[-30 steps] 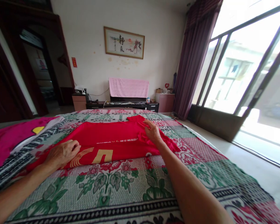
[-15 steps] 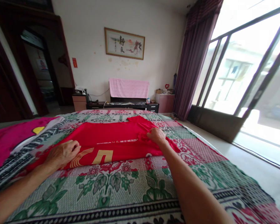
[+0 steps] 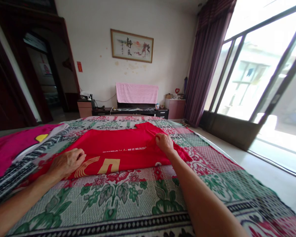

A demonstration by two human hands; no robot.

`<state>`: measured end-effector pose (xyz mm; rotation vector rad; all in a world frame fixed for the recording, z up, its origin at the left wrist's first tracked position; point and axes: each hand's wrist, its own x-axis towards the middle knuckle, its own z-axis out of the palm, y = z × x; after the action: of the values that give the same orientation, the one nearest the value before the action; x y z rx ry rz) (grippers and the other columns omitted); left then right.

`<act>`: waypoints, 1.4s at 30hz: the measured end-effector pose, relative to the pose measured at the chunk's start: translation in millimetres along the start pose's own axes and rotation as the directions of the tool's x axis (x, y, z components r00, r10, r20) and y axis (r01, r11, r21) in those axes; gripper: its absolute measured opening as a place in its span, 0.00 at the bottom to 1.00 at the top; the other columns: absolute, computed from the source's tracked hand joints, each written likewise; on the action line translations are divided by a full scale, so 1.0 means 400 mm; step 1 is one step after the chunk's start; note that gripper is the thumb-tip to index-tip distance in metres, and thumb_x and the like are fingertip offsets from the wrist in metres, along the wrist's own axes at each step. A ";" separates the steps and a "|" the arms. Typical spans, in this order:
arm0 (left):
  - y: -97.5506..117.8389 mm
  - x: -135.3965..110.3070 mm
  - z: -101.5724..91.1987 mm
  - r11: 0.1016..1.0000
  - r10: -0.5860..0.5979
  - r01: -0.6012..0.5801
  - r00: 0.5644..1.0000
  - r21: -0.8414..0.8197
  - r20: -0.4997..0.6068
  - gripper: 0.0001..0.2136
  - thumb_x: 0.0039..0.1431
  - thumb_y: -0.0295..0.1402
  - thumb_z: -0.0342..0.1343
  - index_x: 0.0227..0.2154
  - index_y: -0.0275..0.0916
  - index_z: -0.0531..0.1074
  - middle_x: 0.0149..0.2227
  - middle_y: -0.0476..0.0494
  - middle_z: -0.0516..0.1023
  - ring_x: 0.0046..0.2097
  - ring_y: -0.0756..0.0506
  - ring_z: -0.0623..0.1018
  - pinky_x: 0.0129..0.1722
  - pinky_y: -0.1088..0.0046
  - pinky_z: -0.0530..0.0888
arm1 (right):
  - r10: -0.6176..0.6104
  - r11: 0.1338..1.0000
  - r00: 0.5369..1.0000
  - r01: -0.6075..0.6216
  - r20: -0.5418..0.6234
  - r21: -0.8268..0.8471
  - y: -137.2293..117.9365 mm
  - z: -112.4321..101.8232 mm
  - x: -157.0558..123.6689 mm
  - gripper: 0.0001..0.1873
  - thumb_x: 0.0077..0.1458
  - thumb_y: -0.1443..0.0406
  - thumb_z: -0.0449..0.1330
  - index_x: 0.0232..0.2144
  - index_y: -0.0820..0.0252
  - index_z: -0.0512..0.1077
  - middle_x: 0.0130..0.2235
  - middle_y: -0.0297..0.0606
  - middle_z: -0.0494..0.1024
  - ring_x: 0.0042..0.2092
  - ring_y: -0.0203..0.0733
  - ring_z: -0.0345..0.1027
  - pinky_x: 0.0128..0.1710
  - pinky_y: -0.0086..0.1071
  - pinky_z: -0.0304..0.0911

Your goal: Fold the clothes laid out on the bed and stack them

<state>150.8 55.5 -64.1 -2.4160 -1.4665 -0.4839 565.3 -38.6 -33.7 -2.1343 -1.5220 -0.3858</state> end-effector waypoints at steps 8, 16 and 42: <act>-0.009 0.006 0.011 1.000 0.001 -0.001 1.000 0.011 0.009 0.15 0.60 0.41 0.39 0.30 0.41 0.69 0.32 0.45 0.75 0.34 0.46 0.75 0.30 0.72 0.65 | -0.043 0.992 0.987 0.061 -0.156 0.108 -0.002 0.026 0.009 0.16 0.54 0.66 0.52 0.42 0.58 0.76 0.41 0.41 0.78 0.39 0.41 0.72 0.42 0.31 0.62; -0.008 0.004 0.014 1.000 0.006 -0.006 1.000 0.004 -0.001 0.14 0.60 0.40 0.39 0.30 0.41 0.69 0.32 0.45 0.75 0.33 0.46 0.75 0.30 0.72 0.63 | -0.250 0.967 0.962 0.244 0.109 0.067 -0.059 0.024 -0.003 0.14 0.51 0.70 0.53 0.36 0.59 0.78 0.37 0.39 0.80 0.39 0.39 0.70 0.40 0.27 0.59; -0.007 0.003 0.010 1.000 0.011 -0.011 1.000 0.022 0.009 0.14 0.60 0.40 0.40 0.30 0.41 0.67 0.31 0.46 0.74 0.33 0.46 0.75 0.30 0.72 0.64 | -0.036 0.992 0.962 0.068 0.271 -0.111 -0.060 0.008 -0.003 0.13 0.51 0.68 0.53 0.32 0.58 0.79 0.34 0.39 0.80 0.36 0.39 0.70 0.34 0.27 0.59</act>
<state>149.6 59.3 -67.2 -2.4105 -1.4534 -0.4528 542.3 -31.7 -31.8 -2.3195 -1.7462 -0.2145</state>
